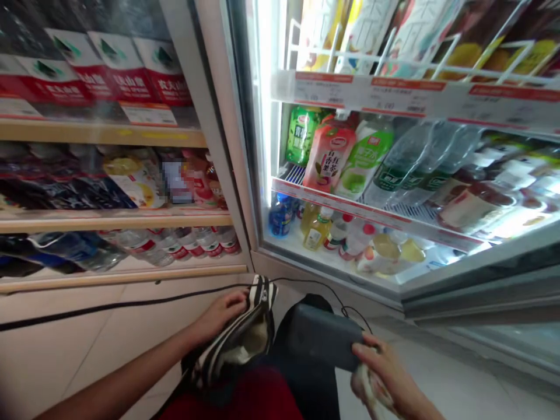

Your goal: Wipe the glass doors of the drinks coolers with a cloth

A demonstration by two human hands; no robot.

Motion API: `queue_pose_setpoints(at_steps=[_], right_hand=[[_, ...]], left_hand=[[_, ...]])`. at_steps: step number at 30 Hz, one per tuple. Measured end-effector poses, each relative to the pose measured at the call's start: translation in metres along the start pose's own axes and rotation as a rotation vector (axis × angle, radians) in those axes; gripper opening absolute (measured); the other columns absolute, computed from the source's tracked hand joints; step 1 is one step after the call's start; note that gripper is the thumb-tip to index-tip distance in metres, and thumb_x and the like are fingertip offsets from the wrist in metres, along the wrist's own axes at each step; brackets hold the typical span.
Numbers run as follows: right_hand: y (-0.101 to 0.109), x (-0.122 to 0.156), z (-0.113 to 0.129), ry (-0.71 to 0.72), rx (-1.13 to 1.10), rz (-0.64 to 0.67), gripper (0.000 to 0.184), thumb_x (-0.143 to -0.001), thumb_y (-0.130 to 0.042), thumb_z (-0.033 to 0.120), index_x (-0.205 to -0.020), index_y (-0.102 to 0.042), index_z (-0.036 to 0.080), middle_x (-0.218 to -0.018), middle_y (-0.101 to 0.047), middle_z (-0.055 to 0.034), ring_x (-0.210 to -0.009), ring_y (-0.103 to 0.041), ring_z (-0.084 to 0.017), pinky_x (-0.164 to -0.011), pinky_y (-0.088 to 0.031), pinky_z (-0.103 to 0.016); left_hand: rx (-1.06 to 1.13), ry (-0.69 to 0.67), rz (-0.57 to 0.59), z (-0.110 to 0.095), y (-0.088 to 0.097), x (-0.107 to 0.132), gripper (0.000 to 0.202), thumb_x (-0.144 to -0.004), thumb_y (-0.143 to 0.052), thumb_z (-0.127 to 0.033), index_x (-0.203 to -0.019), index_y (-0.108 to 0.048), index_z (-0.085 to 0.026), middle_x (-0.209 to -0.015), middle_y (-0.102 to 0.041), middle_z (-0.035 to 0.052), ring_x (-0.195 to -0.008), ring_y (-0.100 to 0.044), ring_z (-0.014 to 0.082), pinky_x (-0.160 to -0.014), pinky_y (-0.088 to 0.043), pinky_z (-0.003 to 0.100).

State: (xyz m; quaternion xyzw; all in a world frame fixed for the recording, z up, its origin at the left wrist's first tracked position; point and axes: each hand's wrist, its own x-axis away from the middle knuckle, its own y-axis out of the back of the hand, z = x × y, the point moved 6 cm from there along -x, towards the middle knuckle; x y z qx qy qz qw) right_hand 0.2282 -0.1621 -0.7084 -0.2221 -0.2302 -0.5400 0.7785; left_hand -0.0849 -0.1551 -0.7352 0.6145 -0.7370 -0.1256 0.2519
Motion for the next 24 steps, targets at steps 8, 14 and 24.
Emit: queue_pose_setpoints(at_steps=[8, 14, 24], right_hand=[[-0.049, 0.008, 0.027, -0.042, 0.084, -0.034, 0.056, -0.062, -0.069, 0.054, -0.099, -0.058, 0.013, -0.042, -0.054, 0.0023, -0.036, -0.051, -0.013, -0.040, -0.042, -0.022], [-0.040, 0.008, 0.045, 0.018, 0.539, -0.165, 0.048, -0.060, -0.068, 0.053, -0.083, -0.067, 0.011, -0.062, -0.066, -0.0044, -0.053, -0.060, -0.015, -0.051, -0.047, -0.021], [-0.043, 0.015, 0.084, 0.161, 0.885, -0.370, 0.048, -0.063, -0.059, 0.050, -0.093, -0.070, 0.015, -0.069, -0.070, -0.0031, -0.065, -0.064, -0.019, -0.060, -0.050, -0.025]], left_hand=[[0.252, -0.025, -0.413, -0.002, -0.007, 0.016, 0.023, -0.076, -0.043, -0.038, -0.063, -0.049, -0.020, -0.079, -0.056, 0.0035, -0.080, -0.054, 0.0179, -0.079, -0.043, 0.031], [0.337, -0.069, -0.465, -0.009, -0.013, 0.020, 0.025, -0.077, -0.044, -0.040, -0.063, -0.049, -0.020, -0.079, -0.057, 0.0033, -0.080, -0.053, 0.0181, -0.078, -0.042, 0.031], [0.713, 0.070, -0.188, 0.034, -0.017, 0.026, 0.033, -0.066, -0.055, -0.050, -0.062, -0.047, -0.018, -0.064, -0.042, -0.0030, -0.066, -0.042, 0.0122, -0.065, -0.037, 0.025]])
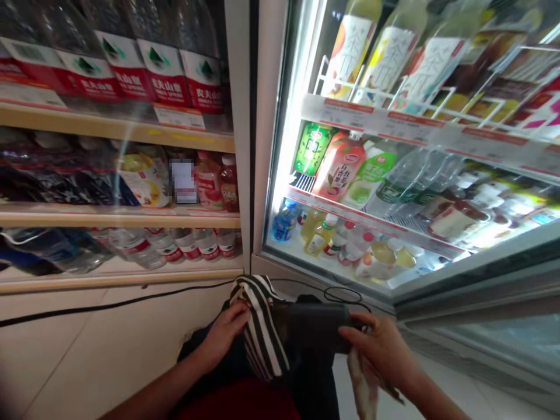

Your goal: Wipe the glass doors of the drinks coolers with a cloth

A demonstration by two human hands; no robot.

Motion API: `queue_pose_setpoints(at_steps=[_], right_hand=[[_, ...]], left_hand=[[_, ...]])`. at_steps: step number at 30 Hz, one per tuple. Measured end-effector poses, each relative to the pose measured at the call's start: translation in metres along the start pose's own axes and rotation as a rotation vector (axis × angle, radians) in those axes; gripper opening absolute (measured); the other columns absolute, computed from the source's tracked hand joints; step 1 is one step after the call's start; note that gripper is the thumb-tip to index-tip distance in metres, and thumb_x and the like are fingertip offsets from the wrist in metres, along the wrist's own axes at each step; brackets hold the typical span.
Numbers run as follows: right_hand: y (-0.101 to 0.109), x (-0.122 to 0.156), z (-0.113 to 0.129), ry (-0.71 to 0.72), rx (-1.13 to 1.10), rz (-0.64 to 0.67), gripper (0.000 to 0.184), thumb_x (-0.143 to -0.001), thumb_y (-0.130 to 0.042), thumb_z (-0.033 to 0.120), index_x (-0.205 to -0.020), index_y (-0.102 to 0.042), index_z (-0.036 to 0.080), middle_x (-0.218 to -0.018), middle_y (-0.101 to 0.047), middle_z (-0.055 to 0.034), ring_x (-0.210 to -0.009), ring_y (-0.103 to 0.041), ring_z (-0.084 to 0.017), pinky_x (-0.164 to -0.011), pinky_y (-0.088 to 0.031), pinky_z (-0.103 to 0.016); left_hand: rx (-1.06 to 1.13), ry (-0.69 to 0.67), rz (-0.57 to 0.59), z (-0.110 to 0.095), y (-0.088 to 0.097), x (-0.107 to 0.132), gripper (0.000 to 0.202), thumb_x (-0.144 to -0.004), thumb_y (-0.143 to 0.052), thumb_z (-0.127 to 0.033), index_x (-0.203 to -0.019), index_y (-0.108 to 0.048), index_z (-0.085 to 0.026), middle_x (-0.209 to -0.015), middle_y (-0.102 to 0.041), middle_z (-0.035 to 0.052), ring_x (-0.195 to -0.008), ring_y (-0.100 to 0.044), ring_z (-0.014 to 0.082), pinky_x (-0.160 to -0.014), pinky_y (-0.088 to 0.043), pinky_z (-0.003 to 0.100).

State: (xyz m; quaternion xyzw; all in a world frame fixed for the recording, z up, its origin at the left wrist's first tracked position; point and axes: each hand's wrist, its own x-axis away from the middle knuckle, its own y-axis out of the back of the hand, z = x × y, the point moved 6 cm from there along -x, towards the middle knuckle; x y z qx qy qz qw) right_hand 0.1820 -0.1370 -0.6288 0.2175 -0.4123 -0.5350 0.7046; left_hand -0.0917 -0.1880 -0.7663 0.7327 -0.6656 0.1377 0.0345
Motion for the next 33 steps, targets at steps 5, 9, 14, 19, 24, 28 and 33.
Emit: queue_pose_setpoints(at_steps=[5, 9, 14, 19, 24, 28, 33], right_hand=[[-0.041, 0.003, 0.042, 0.234, 0.347, -0.033, 0.024, -0.067, -0.059, 0.034, -0.084, -0.071, 0.022, -0.075, -0.070, -0.0021, -0.069, -0.063, -0.018, -0.063, -0.045, -0.024], [-0.112, 0.003, 0.052, 0.199, 0.317, 0.071, 0.024, -0.074, -0.052, 0.030, -0.088, -0.069, 0.020, -0.080, -0.070, -0.0045, -0.070, -0.063, -0.016, -0.066, -0.043, -0.023], [-0.148, 0.012, 0.060, 0.274, 0.270, 0.229, 0.039, -0.070, -0.050, 0.020, -0.107, -0.061, 0.019, -0.088, -0.069, -0.0040, -0.077, -0.063, -0.015, -0.068, -0.043, -0.021], [-0.111, 0.017, 0.079, 0.355, 0.491, 0.543, 0.046, -0.064, -0.058, 0.022, -0.110, -0.063, 0.024, -0.078, -0.070, -0.0019, -0.070, -0.062, -0.017, -0.063, -0.042, -0.022], [-0.103, 0.001, 0.099, 0.463, 0.733, 0.200, 0.035, -0.078, -0.044, 0.023, -0.107, -0.064, 0.026, -0.096, -0.067, -0.0059, -0.084, -0.063, -0.020, -0.069, -0.042, -0.026], [-0.143, -0.001, 0.102, 0.603, 0.729, 0.246, 0.045, -0.075, -0.042, 0.014, -0.117, -0.057, 0.023, -0.100, -0.065, -0.0060, -0.084, -0.063, -0.018, -0.071, -0.042, -0.024], [-0.152, 0.003, 0.116, 0.780, 0.667, 0.350, 0.030, -0.078, -0.044, 0.016, -0.102, -0.062, 0.020, -0.098, -0.066, -0.0045, -0.090, -0.062, -0.016, -0.074, -0.042, -0.022]], left_hand=[[0.167, 0.145, 0.128, 0.015, -0.010, 0.008, 0.039, -0.062, -0.061, -0.054, -0.067, -0.047, -0.017, -0.066, -0.043, -0.0038, -0.065, -0.042, 0.0105, -0.063, -0.038, 0.024], [0.002, 0.045, 0.058, 0.016, 0.002, 0.021, 0.031, -0.072, -0.051, -0.048, -0.067, -0.046, -0.018, -0.066, -0.045, -0.0024, -0.068, -0.045, 0.0124, -0.065, -0.040, 0.025], [-0.595, -0.349, 0.049, -0.041, 0.017, 0.037, 0.018, -0.081, -0.040, -0.024, -0.089, -0.056, -0.019, -0.098, -0.059, 0.0059, -0.093, -0.052, 0.0178, -0.087, -0.041, 0.034], [-1.147, -0.692, 0.361, -0.082, -0.013, 0.019, 0.031, -0.079, -0.050, -0.016, -0.108, -0.055, -0.024, -0.108, -0.060, 0.0051, -0.109, -0.048, 0.0221, -0.107, -0.017, 0.051], [-1.193, -0.528, 0.408, -0.078, -0.021, 0.002, 0.019, -0.076, -0.056, -0.015, -0.094, -0.056, -0.018, -0.092, -0.060, 0.0063, -0.093, -0.052, 0.0200, -0.087, -0.041, 0.034], [-1.031, -0.476, 0.358, -0.074, -0.011, 0.012, 0.020, -0.074, -0.048, -0.007, -0.090, -0.050, -0.018, -0.090, -0.056, 0.0031, -0.086, -0.051, 0.0149, -0.078, -0.040, 0.026], [-1.009, -0.514, 0.339, -0.076, -0.003, 0.026, 0.019, -0.072, -0.045, -0.004, -0.082, -0.045, -0.020, -0.087, -0.052, 0.0009, -0.083, -0.047, 0.0135, -0.077, -0.038, 0.025]])
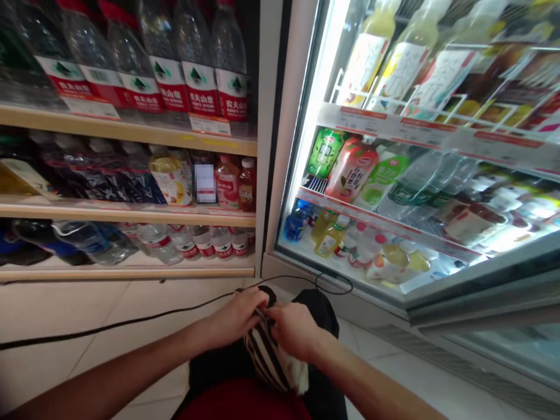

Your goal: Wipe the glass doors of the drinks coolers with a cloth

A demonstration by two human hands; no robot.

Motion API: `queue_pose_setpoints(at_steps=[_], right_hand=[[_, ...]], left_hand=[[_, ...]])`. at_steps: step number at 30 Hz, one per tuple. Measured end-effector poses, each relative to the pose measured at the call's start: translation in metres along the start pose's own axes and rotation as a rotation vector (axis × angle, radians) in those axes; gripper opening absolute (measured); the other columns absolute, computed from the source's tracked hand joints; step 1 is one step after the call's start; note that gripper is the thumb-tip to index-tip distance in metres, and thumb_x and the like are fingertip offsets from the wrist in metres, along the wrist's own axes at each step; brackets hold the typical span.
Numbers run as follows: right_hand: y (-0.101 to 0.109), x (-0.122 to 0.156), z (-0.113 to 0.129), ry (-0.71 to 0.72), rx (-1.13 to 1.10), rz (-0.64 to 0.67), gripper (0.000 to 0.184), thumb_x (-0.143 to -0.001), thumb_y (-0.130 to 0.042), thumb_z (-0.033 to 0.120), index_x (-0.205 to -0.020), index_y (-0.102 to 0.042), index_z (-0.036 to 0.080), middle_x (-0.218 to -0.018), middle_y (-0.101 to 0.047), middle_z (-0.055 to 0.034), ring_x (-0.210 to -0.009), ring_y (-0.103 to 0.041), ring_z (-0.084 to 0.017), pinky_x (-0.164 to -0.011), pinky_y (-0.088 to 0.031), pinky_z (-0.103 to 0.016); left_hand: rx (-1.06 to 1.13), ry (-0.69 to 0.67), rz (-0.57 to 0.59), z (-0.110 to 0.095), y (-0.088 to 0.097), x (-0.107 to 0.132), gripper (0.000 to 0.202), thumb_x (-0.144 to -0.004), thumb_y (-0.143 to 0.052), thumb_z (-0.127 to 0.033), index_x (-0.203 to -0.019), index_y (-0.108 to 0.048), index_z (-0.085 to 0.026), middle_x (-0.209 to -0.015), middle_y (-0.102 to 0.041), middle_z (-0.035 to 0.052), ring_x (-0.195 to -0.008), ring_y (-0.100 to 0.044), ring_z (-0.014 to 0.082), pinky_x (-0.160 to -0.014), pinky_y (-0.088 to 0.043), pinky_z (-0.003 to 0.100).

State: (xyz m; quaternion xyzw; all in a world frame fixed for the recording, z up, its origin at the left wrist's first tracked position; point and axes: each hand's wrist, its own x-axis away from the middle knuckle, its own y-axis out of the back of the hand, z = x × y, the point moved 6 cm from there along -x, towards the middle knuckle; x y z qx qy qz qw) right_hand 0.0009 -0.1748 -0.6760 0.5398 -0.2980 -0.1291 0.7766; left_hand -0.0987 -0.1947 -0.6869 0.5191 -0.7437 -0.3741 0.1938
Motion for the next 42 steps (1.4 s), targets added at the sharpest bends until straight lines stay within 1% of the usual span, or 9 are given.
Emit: queue_pose_setpoints(at_steps=[8, 12, 17, 21, 24, 31, 36, 40, 42], right_hand=[[0.012, 0.006, 0.007, 0.152, 0.360, 0.015, 0.019, -0.085, -0.043, 0.013, -0.088, -0.061, 0.014, -0.087, -0.066, -0.0090, -0.082, -0.062, -0.021, -0.068, -0.042, -0.030], [0.011, 0.012, 0.002, 0.082, 0.321, -0.063, 0.019, -0.086, -0.042, 0.015, -0.090, -0.061, 0.016, -0.090, -0.065, -0.0073, -0.082, -0.061, -0.019, -0.070, -0.041, -0.029], [0.016, 0.015, -0.013, -0.131, 0.099, -0.064, 0.023, -0.084, -0.043, 0.015, -0.085, -0.065, 0.021, -0.088, -0.067, -0.0025, -0.080, -0.062, -0.014, -0.066, -0.039, -0.022], [0.021, 0.017, -0.015, -0.047, 0.166, -0.013, 0.022, -0.080, -0.045, 0.015, -0.083, -0.066, 0.019, -0.086, -0.068, -0.0051, -0.078, -0.063, -0.017, -0.064, -0.039, -0.024], [0.012, 0.031, -0.021, 0.028, 0.230, 0.052, 0.020, -0.078, -0.046, 0.014, -0.081, -0.066, 0.017, -0.083, -0.069, -0.0071, -0.076, -0.063, -0.019, -0.063, -0.040, -0.025], [-0.027, 0.066, -0.048, -0.129, 0.162, 0.089, 0.025, -0.078, -0.043, 0.010, -0.084, -0.066, 0.017, -0.084, -0.068, -0.0074, -0.077, -0.064, -0.019, -0.064, -0.040, -0.025], [-0.040, 0.070, -0.052, -0.220, 0.062, 0.091, 0.030, -0.077, -0.039, 0.009, -0.085, -0.067, 0.017, -0.087, -0.069, -0.0090, -0.076, -0.064, -0.019, -0.060, -0.037, -0.025], [-0.033, 0.075, -0.066, -0.348, -0.113, 0.081, 0.024, -0.072, -0.045, 0.015, -0.076, -0.068, 0.019, -0.079, -0.070, -0.0054, -0.071, -0.063, -0.016, -0.056, -0.032, -0.023], [-0.025, 0.076, -0.072, -0.370, -0.189, 0.057, 0.025, -0.070, -0.045, 0.016, -0.075, -0.069, 0.020, -0.076, -0.071, -0.0034, -0.069, -0.062, -0.014, -0.055, -0.031, -0.022]], left_hand=[[0.039, 0.038, 0.055, -0.006, 0.005, -0.009, 0.016, -0.069, -0.048, -0.007, -0.078, -0.045, -0.020, -0.081, -0.051, -0.0010, -0.076, -0.047, 0.0125, -0.071, -0.038, 0.024], [0.106, 0.087, 0.061, -0.007, 0.006, -0.014, 0.022, -0.065, -0.050, -0.005, -0.080, -0.045, -0.020, -0.080, -0.052, -0.0025, -0.077, -0.049, 0.0120, -0.071, -0.038, 0.023], [0.111, 0.115, 0.089, -0.006, 0.001, -0.014, 0.022, -0.065, -0.050, -0.006, -0.082, -0.047, -0.020, -0.080, -0.053, -0.0024, -0.077, -0.050, 0.0120, -0.070, -0.037, 0.022], [0.060, 0.079, 0.128, -0.012, 0.003, -0.017, 0.021, -0.067, -0.048, -0.005, -0.082, -0.049, -0.020, -0.081, -0.053, -0.0018, -0.076, -0.049, 0.0124, -0.070, -0.037, 0.023], [0.032, 0.057, 0.155, -0.012, 0.011, -0.019, 0.020, -0.069, -0.047, -0.006, -0.082, -0.052, -0.020, -0.081, -0.054, -0.0009, -0.078, -0.049, 0.0132, -0.072, -0.038, 0.024], [0.015, -0.013, 0.175, 0.010, 0.018, -0.008, 0.016, -0.082, -0.042, -0.018, -0.082, -0.058, -0.021, -0.081, -0.056, 0.0020, -0.079, -0.051, 0.0142, -0.072, -0.038, 0.024], [-0.240, 0.018, 0.242, 0.010, 0.000, -0.014, 0.018, -0.084, -0.041, -0.017, -0.082, -0.058, -0.019, -0.083, -0.057, 0.0041, -0.081, -0.052, 0.0166, -0.073, -0.039, 0.027], [-0.391, -0.148, 0.218, -0.038, -0.040, -0.039, 0.015, -0.078, -0.056, -0.023, -0.092, -0.057, -0.017, -0.096, -0.059, 0.0078, -0.095, -0.052, 0.0227, -0.088, -0.037, 0.038], [-0.409, -0.221, 0.275, -0.055, -0.065, -0.049, 0.017, -0.078, -0.059, -0.027, -0.091, -0.057, -0.016, -0.093, -0.060, 0.0077, -0.091, -0.054, 0.0220, -0.084, -0.040, 0.035]])
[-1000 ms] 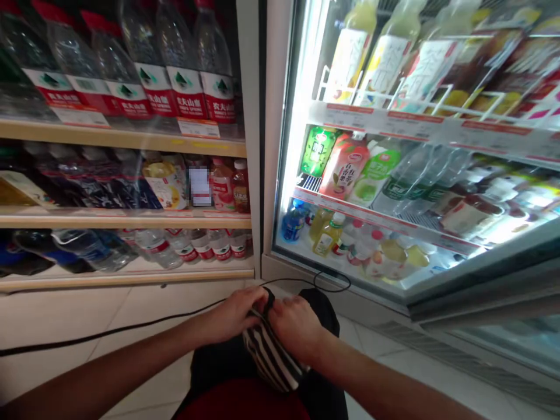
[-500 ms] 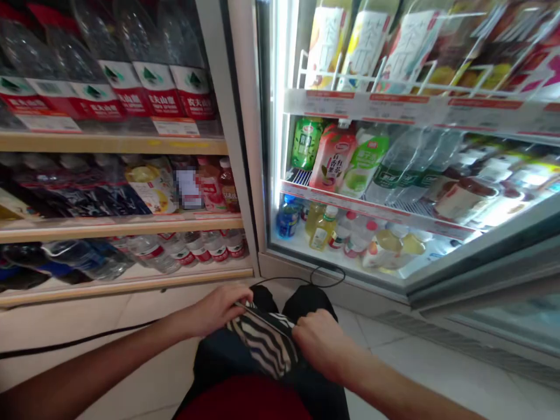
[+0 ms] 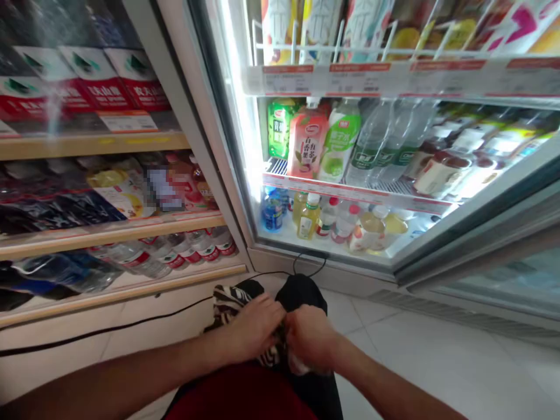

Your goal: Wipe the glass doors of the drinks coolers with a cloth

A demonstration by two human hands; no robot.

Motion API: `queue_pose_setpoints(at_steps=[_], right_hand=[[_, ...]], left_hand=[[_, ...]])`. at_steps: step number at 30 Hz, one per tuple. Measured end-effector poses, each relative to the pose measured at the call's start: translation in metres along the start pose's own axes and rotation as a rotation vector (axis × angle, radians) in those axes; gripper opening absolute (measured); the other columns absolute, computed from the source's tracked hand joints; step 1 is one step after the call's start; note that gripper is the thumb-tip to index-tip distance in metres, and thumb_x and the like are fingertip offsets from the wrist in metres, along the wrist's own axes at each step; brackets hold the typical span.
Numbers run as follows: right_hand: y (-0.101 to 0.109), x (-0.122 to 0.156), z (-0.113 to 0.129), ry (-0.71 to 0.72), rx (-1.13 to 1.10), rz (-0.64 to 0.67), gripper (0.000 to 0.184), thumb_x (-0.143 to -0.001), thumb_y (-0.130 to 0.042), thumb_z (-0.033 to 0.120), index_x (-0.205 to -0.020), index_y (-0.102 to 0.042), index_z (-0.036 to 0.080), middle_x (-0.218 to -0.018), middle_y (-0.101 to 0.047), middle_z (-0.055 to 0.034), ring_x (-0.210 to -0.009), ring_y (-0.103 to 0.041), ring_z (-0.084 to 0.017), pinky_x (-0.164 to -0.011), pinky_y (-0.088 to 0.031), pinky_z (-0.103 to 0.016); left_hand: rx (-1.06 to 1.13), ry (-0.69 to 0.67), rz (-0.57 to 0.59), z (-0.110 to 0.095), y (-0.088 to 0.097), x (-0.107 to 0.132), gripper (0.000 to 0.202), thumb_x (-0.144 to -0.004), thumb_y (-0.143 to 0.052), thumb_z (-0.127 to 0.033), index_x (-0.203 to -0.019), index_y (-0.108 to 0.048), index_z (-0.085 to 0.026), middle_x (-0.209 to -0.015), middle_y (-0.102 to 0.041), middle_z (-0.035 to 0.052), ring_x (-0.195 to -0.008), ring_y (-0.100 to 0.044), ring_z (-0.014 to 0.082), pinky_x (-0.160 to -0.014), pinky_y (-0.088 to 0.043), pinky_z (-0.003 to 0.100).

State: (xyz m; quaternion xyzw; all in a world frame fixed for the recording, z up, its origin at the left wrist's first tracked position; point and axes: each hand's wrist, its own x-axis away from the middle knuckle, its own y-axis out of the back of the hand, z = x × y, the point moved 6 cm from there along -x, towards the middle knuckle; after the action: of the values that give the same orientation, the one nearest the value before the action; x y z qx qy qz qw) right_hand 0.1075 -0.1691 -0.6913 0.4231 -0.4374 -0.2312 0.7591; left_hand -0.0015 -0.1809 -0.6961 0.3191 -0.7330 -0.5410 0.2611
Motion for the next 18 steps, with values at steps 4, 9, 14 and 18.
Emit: queue_pose_setpoints(at_steps=[4, 9, 14, 18], right_hand=[[0.008, 0.001, -0.006, 0.004, -0.015, 0.053, 0.027, -0.067, -0.047, 0.016, -0.079, -0.071, 0.022, -0.078, -0.071, -0.0039, -0.071, -0.063, -0.016, -0.054, -0.032, -0.022], [0.014, -0.007, 0.000, 0.053, 0.075, -0.021, 0.026, -0.071, -0.046, 0.015, -0.077, -0.071, 0.018, -0.079, -0.071, -0.0092, -0.074, -0.066, -0.020, -0.059, -0.038, -0.023], [0.032, -0.018, -0.020, 0.122, -0.193, -0.169, 0.031, -0.081, -0.041, 0.025, -0.090, -0.070, 0.021, -0.086, -0.072, -0.0053, -0.080, -0.065, -0.017, -0.069, -0.044, -0.021], [0.049, -0.022, -0.072, 0.041, -0.499, -0.294, 0.044, -0.080, -0.038, 0.041, -0.104, -0.067, 0.018, -0.090, -0.071, -0.0049, -0.080, -0.065, -0.019, -0.075, -0.048, -0.026]], left_hand=[[-0.037, -0.063, 0.129, -0.001, -0.019, -0.014, 0.010, -0.082, -0.055, -0.027, -0.078, -0.056, -0.018, -0.079, -0.061, 0.0034, -0.076, -0.057, 0.0176, -0.060, -0.040, 0.026], [-0.028, -0.039, 0.061, 0.029, 0.002, -0.006, 0.020, -0.088, -0.045, -0.029, -0.073, -0.053, -0.019, -0.075, -0.058, 0.0005, -0.070, -0.054, 0.0133, -0.058, -0.036, 0.023], [0.246, 0.336, 0.040, 0.064, 0.021, 0.031, 0.024, -0.088, -0.040, -0.033, -0.075, -0.055, -0.019, -0.073, -0.058, -0.0001, -0.069, -0.053, 0.0128, -0.063, -0.037, 0.022], [0.525, 0.666, -0.069, 0.081, 0.033, 0.090, 0.032, -0.085, -0.035, -0.042, -0.077, -0.056, -0.018, -0.073, -0.059, -0.0002, -0.072, -0.053, 0.0139, -0.067, -0.040, 0.023]])
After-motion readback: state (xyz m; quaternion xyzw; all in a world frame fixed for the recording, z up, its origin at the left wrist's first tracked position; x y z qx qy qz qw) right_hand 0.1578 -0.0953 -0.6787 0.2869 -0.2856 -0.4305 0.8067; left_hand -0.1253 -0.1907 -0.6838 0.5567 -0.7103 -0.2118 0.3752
